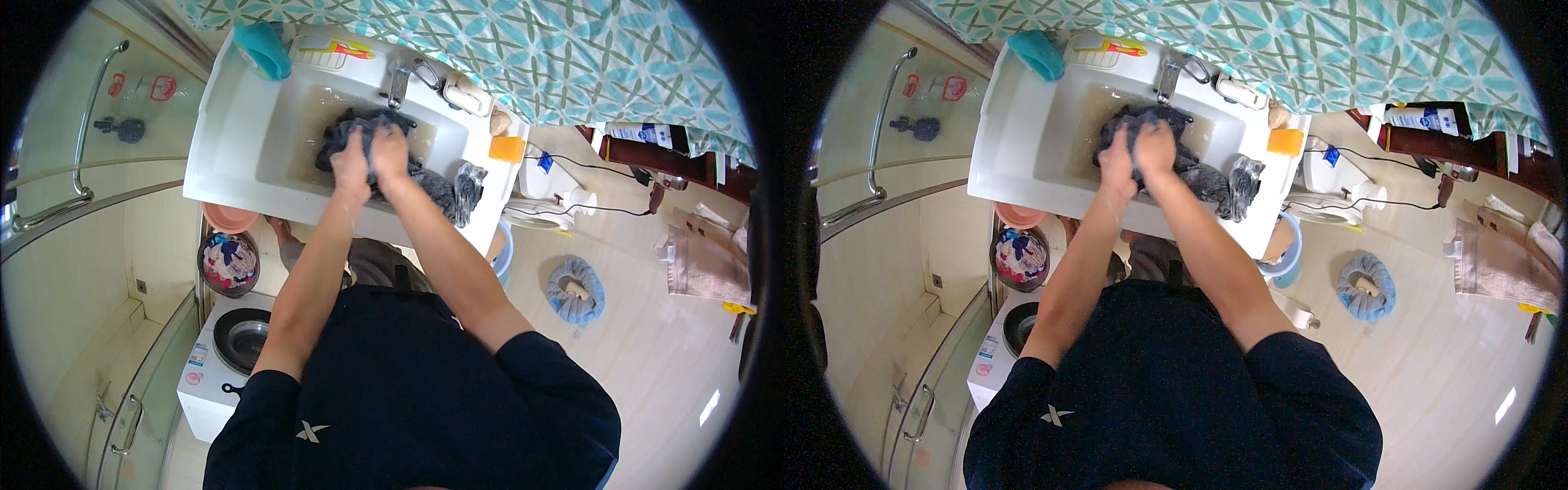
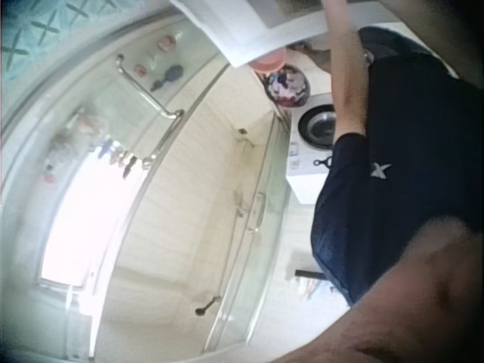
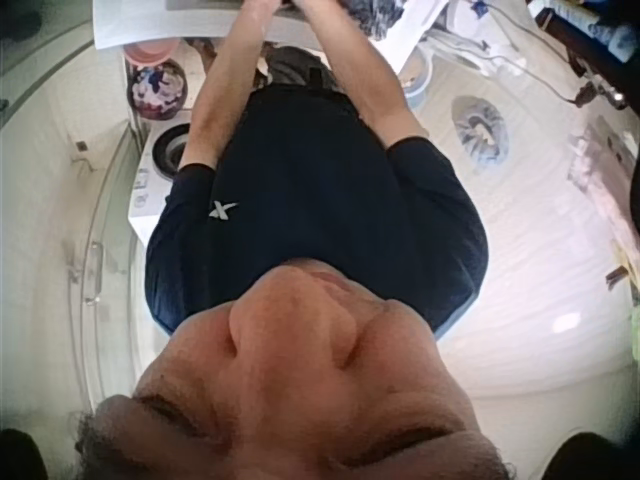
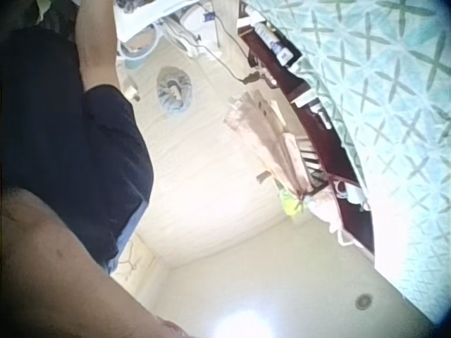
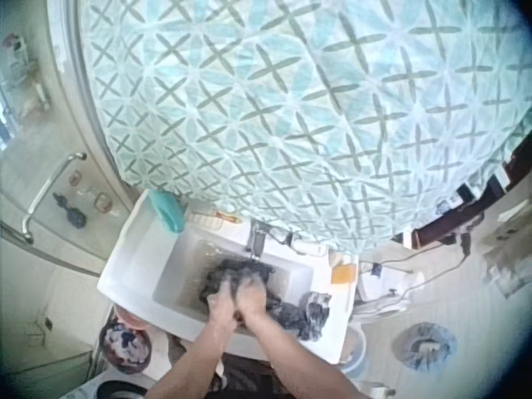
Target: The person hand-washes dark garments in a bathroom sink. They scrub the fabric with soapy hands, rinse under running water, and wring out excess water. The person repeats this process for multiple items.
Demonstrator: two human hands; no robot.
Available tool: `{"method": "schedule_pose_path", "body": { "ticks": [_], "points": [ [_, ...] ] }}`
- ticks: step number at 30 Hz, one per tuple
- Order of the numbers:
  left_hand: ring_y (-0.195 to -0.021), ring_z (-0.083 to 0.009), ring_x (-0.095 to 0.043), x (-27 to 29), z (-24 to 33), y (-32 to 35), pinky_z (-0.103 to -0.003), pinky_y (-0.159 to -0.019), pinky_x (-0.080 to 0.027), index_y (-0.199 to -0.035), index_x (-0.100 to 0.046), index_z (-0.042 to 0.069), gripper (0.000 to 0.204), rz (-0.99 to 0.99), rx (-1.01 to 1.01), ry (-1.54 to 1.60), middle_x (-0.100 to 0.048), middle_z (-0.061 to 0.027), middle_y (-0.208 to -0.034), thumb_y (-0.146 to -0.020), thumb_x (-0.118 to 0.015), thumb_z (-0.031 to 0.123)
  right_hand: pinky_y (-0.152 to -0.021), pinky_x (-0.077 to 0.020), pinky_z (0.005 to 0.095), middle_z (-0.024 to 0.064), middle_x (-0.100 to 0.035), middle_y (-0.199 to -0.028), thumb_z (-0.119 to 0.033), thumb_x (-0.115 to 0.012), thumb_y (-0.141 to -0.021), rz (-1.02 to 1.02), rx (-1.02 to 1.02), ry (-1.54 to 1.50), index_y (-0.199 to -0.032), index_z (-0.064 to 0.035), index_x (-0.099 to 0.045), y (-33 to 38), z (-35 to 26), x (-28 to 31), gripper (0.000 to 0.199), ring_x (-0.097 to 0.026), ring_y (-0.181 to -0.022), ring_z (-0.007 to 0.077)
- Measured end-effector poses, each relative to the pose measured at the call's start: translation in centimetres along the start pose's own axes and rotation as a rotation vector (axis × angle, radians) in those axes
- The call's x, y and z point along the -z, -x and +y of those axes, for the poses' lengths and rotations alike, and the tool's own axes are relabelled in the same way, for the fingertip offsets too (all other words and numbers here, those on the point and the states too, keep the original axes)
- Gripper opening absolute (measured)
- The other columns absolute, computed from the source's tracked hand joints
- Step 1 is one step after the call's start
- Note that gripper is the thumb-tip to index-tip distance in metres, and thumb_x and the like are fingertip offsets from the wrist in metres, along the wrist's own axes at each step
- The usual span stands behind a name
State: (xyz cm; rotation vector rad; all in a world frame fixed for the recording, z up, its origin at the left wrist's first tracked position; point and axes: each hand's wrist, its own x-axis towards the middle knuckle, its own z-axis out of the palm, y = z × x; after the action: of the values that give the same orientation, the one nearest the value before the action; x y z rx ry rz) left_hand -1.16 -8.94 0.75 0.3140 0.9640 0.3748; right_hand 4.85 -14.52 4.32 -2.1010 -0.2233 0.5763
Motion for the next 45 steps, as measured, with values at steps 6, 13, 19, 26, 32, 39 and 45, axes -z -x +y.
{"method": "schedule_pose_path", "body": {
  "ticks": [6,13,19,26,32,39,45],
  "points": [
    [-0.108,-0.019,-0.061,0.0,-0.1,0.1,-0.037,-0.094,-0.049,-0.127,-0.06,-0.005,0.057,0.101,-0.01,-0.094,-0.064,-0.0091,-0.126,-0.093,-0.068,0.04,-0.082,-0.0539,0.0504,0.0286,-0.07,-0.096,-0.03,-0.055,-0.096,0.174,0.184,0.342,-0.106,0.0029,-0.063,-0.2,-0.9,-0.6,0.035,-0.067,-0.088,0.0481],
    [-0.09,-0.0194,-0.066,-0.3,0.4,1.0,-0.038,-0.08,-0.055,-0.11,-0.069,0.007,0.057,-0.235,-0.046,0.239,-0.067,-0.0065,-0.1,-0.086,-0.071,0.058,-0.088,-0.0489,0.0518,0.0338,-0.066,-0.1,-0.032,-0.057,-0.094,-0.09,0.169,0.283,-0.102,0.0009,-0.065,1.5,-1.5,-1.0,0.035,-0.062,-0.099,0.051],
    [-0.096,-0.0182,-0.064,-0.6,1.1,1.1,-0.038,-0.085,-0.054,-0.111,-0.07,0.002,0.048,-0.009,-0.083,-0.078,-0.069,-0.0086,-0.109,-0.085,-0.079,0.041,-0.082,-0.0502,0.0522,0.0327,-0.066,-0.095,-0.027,-0.053,-0.097,-0.016,0.059,0.08,-0.101,0.0009,-0.065,-0.1,0.1,-1.6,0.031,-0.064,-0.092,0.0505],
    [-0.094,-0.0169,-0.064,-0.2,0.3,0.1,-0.034,-0.085,-0.054,-0.124,-0.063,0.0,0.046,0.051,-0.025,-0.247,-0.069,-0.0081,-0.112,-0.093,-0.068,0.033,-0.069,-0.0511,0.0466,0.0254,-0.065,-0.085,-0.025,-0.053,-0.099,0.085,-0.199,-0.453,-0.1,0.0013,-0.06,-1.1,1.2,-1.5,0.027,-0.066,-0.077,0.0434],
    [-0.087,-0.0149,-0.064,-0.1,0.2,0.0,-0.032,-0.077,-0.052,-0.095,-0.068,0.005,0.027,-0.114,-0.023,-0.02,-0.067,-0.0033,-0.094,-0.095,-0.065,0.032,-0.084,-0.0507,0.0454,0.0245,-0.07,-0.095,-0.033,-0.058,-0.098,0.018,0.057,0.021,-0.103,-0.0018,-0.066,0.4,0.1,-1.6,0.033,-0.066,-0.089,0.0422],
    [-0.082,-0.0169,-0.065,-0.1,0.1,0.3,-0.036,-0.078,-0.055,-0.107,-0.067,0.003,0.035,-0.187,0.031,0.29,-0.067,-0.0039,-0.094,-0.099,-0.056,0.036,-0.09,-0.0478,0.0521,0.0333,-0.06,-0.11,-0.033,-0.059,-0.097,-0.06,0.21,0.154,-0.115,-0.0031,-0.06,1.9,-0.1,-1.3,0.035,-0.058,-0.106,0.0511],
    [-0.085,-0.017,-0.065,-0.3,1.4,1.0,-0.035,-0.076,-0.054,-0.105,-0.068,0.003,0.037,0.023,0.016,-0.056,-0.069,-0.0054,-0.098,-0.095,-0.063,0.038,-0.081,-0.0483,0.0432,0.0237,-0.064,-0.095,-0.029,-0.056,-0.1,0.001,-0.01,-0.013,-0.108,-0.0038,-0.062,0.1,0.0,-1.4,0.027,-0.06,-0.09,0.0364]
  ]
}}
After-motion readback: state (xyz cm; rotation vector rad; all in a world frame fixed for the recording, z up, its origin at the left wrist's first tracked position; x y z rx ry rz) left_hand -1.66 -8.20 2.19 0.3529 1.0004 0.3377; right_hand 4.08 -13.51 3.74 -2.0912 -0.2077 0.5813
